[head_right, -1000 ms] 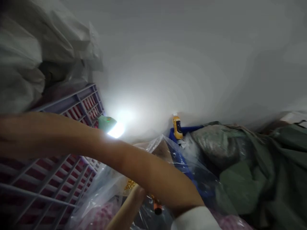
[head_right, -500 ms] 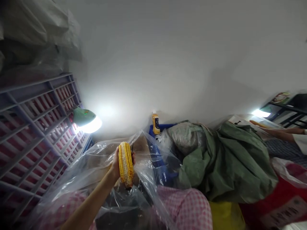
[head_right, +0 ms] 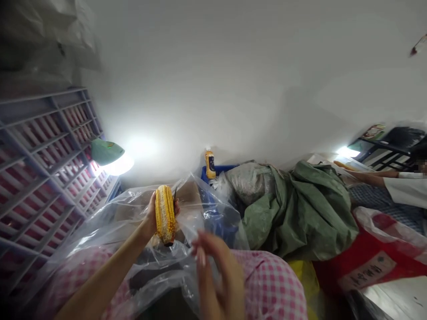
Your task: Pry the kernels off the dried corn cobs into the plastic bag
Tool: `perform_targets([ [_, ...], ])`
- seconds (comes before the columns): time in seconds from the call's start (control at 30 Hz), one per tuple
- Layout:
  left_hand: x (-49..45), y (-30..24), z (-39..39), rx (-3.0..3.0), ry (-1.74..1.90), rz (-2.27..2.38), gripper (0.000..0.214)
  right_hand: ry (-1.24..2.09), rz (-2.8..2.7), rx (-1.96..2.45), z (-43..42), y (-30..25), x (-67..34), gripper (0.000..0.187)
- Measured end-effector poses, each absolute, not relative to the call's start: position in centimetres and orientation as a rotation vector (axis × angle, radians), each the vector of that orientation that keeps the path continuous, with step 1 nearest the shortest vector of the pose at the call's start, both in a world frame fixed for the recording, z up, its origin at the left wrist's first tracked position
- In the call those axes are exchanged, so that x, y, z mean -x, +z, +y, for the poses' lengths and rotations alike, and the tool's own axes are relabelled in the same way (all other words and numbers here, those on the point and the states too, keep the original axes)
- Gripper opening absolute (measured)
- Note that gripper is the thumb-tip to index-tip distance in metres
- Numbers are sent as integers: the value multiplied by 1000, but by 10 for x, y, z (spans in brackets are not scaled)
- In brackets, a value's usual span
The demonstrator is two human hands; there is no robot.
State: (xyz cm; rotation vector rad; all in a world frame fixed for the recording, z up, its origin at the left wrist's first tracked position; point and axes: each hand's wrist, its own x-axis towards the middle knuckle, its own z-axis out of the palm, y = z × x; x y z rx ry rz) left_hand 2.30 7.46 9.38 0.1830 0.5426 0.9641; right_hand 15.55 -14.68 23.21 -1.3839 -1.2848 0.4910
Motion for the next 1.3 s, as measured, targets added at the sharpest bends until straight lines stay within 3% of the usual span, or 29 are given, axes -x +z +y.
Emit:
perform_targets([
  [0.13,-24,99,73,-163,903,537,65,955,-1092,1515,-65,172,-170,38],
  [0.27,-23,106,68,-139,911,528,60,1383,-918,1630,-14,123,-166,28],
  [0.47,-24,114,53,-180,955,706,62,2024,-675,1118,-8,78,-153,65],
  [0.67,-26,106,49,-160,940,786,60,2053,-456,970,-13,72,-138,61],
  [0.8,-26,98,51,-145,924,876,55,1922,-352,1048,-10,76,-132,39],
  [0.9,-21,92,53,-123,844,951,62,1855,-306,1202,-5,80,-137,23],
  [1.13,-18,91,56,-75,1015,980,51,1737,193,1159,8,88,-156,27],
  [1.3,-19,99,52,-73,848,866,53,1880,182,1210,4,82,-163,29],
])
